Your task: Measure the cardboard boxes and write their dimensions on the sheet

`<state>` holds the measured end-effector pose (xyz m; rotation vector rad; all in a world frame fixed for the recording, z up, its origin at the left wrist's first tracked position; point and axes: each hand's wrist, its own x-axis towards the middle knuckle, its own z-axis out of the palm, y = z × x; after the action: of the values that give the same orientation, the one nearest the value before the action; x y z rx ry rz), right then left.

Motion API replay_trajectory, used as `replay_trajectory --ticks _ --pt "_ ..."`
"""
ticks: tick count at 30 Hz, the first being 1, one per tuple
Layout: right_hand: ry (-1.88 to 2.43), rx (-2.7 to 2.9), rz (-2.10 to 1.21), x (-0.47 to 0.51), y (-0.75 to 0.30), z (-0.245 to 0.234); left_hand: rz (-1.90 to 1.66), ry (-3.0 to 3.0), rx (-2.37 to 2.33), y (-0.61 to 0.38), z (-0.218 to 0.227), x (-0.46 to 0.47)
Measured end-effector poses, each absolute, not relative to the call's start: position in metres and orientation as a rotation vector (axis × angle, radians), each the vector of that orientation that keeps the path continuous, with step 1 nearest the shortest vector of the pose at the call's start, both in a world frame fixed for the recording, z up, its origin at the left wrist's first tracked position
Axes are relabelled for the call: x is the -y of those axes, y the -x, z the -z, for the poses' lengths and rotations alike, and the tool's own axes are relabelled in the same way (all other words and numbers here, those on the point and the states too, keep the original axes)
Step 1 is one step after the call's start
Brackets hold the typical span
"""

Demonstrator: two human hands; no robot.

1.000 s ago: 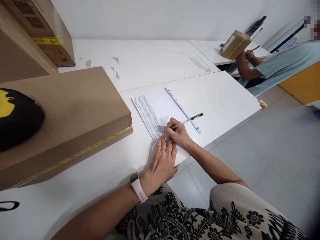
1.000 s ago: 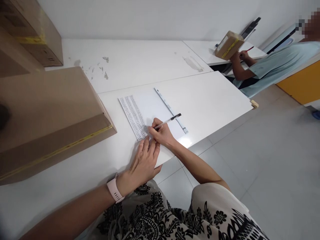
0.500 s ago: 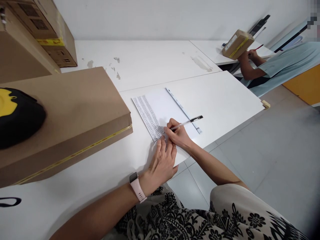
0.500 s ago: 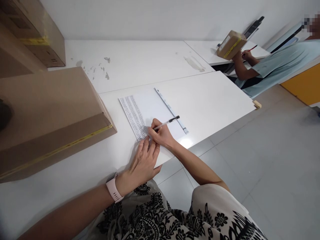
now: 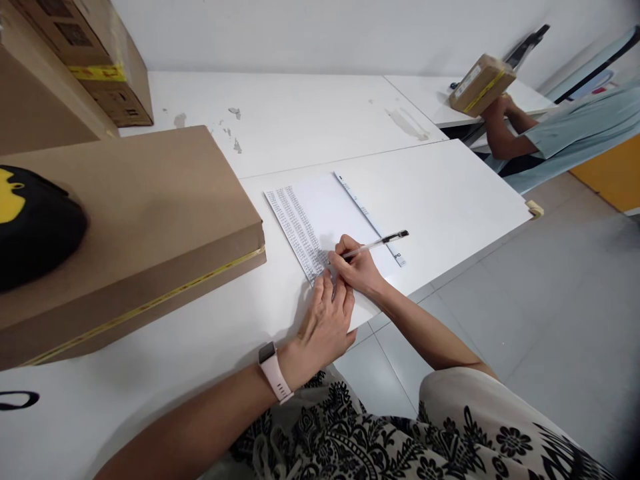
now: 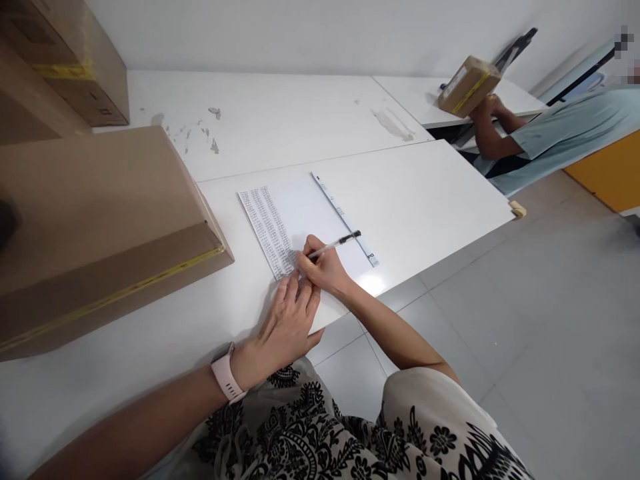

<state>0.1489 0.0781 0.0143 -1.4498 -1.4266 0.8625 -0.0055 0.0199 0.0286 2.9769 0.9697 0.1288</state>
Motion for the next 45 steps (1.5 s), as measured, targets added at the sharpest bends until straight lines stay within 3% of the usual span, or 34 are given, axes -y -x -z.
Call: replay_trajectory --ticks 45 --pt "1.412 1.376 -0.895 -0.0793 -0.1529 -0.0117 -0.134 -3.035 -0.957 0.0055 -0.0267 -0.0202"
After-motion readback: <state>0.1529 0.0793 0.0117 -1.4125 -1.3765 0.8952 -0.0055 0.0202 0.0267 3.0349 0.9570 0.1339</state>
